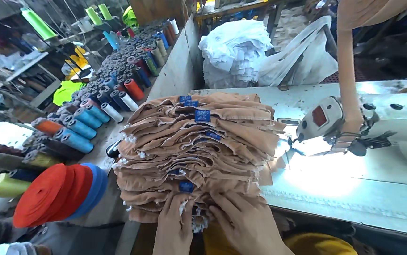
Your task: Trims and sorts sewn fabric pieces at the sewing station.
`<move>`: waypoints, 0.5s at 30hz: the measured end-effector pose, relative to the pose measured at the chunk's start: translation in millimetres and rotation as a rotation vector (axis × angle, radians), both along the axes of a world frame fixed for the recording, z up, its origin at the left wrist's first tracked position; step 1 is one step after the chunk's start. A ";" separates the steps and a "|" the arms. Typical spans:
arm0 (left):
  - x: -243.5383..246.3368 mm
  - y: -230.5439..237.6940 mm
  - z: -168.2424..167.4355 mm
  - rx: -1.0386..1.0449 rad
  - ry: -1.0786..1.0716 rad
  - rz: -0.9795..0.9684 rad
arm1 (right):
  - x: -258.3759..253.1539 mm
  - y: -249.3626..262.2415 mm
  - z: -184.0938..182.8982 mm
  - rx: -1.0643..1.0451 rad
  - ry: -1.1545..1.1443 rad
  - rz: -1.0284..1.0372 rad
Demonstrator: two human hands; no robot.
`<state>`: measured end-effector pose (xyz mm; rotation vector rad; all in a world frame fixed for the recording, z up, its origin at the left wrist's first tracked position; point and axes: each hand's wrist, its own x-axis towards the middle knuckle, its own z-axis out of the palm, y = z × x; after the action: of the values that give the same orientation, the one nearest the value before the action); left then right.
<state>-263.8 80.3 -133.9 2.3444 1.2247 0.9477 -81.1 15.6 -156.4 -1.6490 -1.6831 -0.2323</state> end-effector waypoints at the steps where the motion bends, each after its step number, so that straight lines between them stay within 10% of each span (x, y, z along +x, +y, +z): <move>1: -1.9 -0.9 -0.5 -0.022 -0.040 -0.005 | -3.4 3.1 -0.4 0.003 -0.010 0.010; 15: 1.2 -14.1 -4.5 0.019 -0.170 0.039 | -23.9 11.7 -4.5 0.033 -0.027 0.088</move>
<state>-262.6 66.2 -138.4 2.2093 1.2029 1.1498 -105.0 27.3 -160.9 -1.5504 -1.7585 -0.2391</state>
